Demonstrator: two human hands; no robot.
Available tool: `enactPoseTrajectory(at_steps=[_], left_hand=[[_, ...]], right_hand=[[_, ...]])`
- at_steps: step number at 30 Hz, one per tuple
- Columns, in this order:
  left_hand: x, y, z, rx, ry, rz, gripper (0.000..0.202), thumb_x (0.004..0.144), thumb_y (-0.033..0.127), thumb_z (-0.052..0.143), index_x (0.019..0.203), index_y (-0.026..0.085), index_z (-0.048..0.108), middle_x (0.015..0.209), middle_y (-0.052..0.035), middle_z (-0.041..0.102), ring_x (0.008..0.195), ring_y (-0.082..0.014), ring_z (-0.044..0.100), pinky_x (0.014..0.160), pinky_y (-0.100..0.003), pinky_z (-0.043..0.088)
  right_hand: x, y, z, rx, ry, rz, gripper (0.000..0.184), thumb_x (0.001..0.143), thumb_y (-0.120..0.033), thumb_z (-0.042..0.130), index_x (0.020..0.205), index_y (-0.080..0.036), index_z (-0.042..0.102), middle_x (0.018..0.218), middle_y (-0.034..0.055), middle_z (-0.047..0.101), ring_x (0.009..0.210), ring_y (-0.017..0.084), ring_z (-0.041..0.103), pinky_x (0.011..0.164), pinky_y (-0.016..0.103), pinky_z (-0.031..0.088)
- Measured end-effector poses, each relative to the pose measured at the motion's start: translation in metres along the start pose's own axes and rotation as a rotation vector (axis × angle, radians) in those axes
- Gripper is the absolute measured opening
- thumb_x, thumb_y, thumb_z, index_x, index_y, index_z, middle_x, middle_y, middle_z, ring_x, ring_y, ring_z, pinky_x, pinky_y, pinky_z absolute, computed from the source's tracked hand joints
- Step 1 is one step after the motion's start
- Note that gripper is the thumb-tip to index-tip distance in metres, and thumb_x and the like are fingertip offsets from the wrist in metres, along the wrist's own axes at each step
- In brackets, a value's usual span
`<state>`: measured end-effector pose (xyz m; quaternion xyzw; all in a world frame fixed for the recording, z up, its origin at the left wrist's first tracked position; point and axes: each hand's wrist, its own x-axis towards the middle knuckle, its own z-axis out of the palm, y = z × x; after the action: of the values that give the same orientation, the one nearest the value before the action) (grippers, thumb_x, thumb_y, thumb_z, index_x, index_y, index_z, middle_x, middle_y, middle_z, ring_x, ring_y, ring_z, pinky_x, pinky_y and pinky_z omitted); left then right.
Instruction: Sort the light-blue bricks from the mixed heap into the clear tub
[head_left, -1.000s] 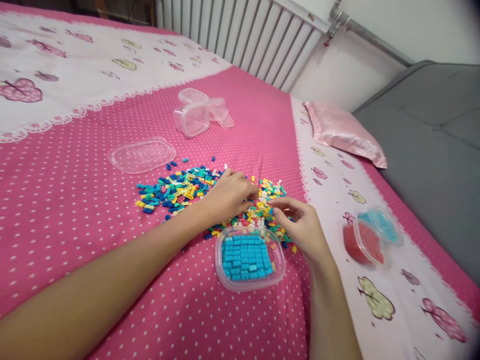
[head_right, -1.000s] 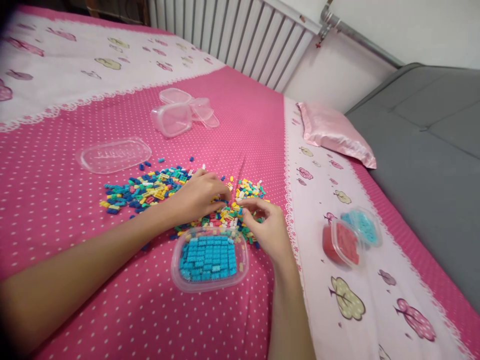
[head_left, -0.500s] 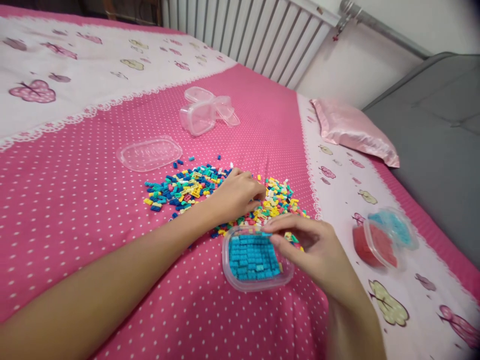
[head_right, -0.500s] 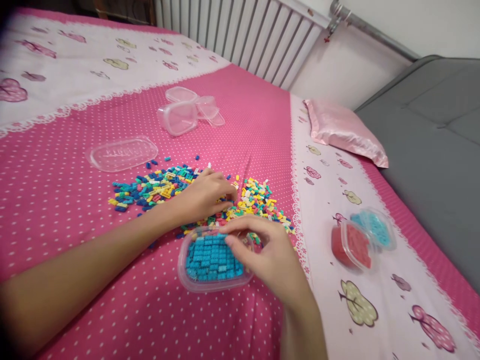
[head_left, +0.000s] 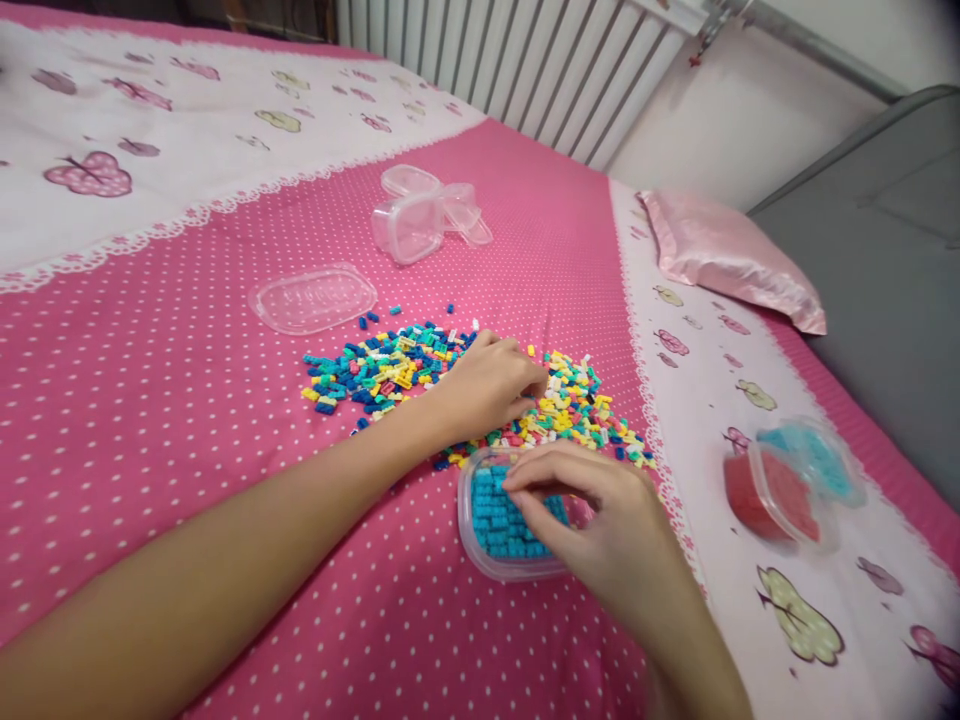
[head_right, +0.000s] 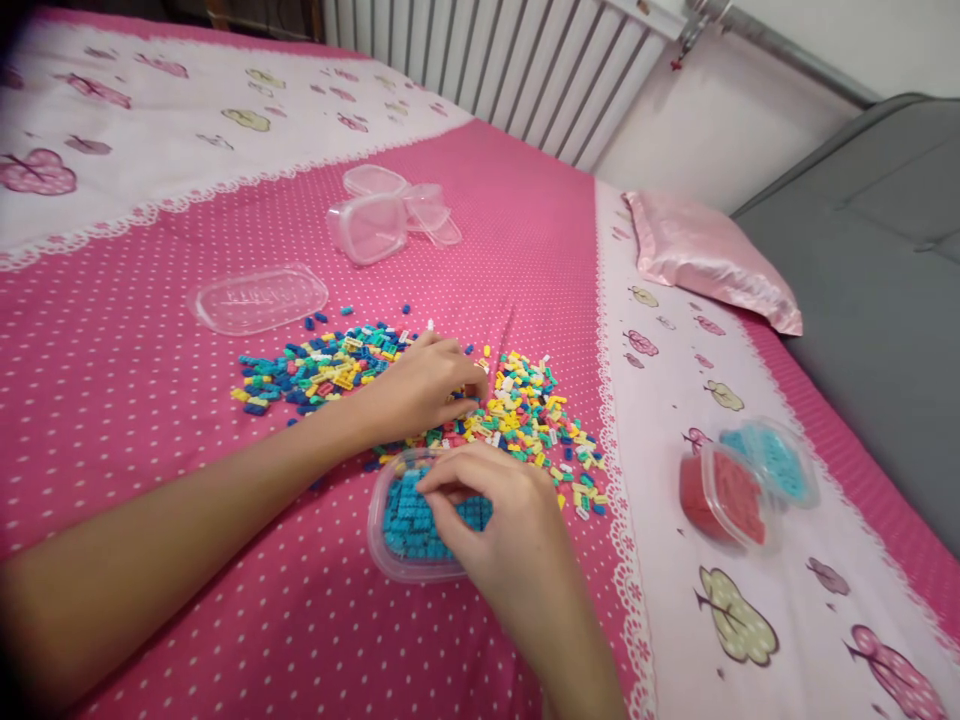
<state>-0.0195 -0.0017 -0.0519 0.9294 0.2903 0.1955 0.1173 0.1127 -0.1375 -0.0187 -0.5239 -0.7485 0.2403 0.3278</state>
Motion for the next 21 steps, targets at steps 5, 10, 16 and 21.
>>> enactPoseTrajectory(at_steps=[5, 10, 16, 21], left_hand=[[-0.0002, -0.0012, 0.001, -0.001, -0.006, -0.015, 0.01, 0.09, 0.023, 0.065, 0.097, 0.021, 0.072, 0.095, -0.0014, 0.074, 0.096, -0.0207, 0.057, 0.085, -0.036, 0.027], [0.0002, -0.0013, 0.0036, -0.005, 0.018, -0.003, 0.009, 0.09, 0.022, 0.065, 0.096, 0.021, 0.072, 0.094, -0.001, 0.074, 0.096, -0.0202, 0.057, 0.085, -0.036, 0.027], [0.0002, -0.0008, 0.0025, -0.011, 0.011, -0.011, 0.009, 0.09, 0.025, 0.066, 0.097, 0.021, 0.072, 0.095, -0.0015, 0.074, 0.096, -0.0202, 0.057, 0.086, -0.035, 0.028], [-0.0003, 0.0006, 0.0005, -0.009, 0.001, -0.009, 0.01, 0.09, 0.024, 0.065, 0.097, 0.021, 0.072, 0.095, -0.0028, 0.074, 0.096, -0.0211, 0.057, 0.086, -0.036, 0.029]], right_hand=[[-0.0061, -0.0022, 0.0029, -0.22, 0.037, -0.041, 0.022, 0.08, -0.003, 0.068, 0.085, -0.024, 0.069, 0.085, -0.0078, 0.076, 0.077, 0.009, 0.072, 0.071, 0.019, 0.052], [-0.0077, -0.0007, 0.0062, -0.267, 0.046, -0.022, 0.024, 0.079, -0.001, 0.071, 0.087, -0.024, 0.068, 0.083, -0.0097, 0.075, 0.071, 0.009, 0.071, 0.067, 0.019, 0.051], [-0.0095, 0.0015, 0.009, -0.274, 0.015, 0.006, 0.023, 0.08, -0.002, 0.072, 0.084, -0.024, 0.066, 0.082, -0.01, 0.074, 0.072, 0.01, 0.07, 0.068, 0.022, 0.05], [-0.0098, 0.0031, 0.0087, -0.295, -0.024, 0.009, 0.019, 0.083, -0.005, 0.069, 0.086, -0.023, 0.066, 0.086, -0.0052, 0.073, 0.077, 0.014, 0.069, 0.071, 0.027, 0.05]])
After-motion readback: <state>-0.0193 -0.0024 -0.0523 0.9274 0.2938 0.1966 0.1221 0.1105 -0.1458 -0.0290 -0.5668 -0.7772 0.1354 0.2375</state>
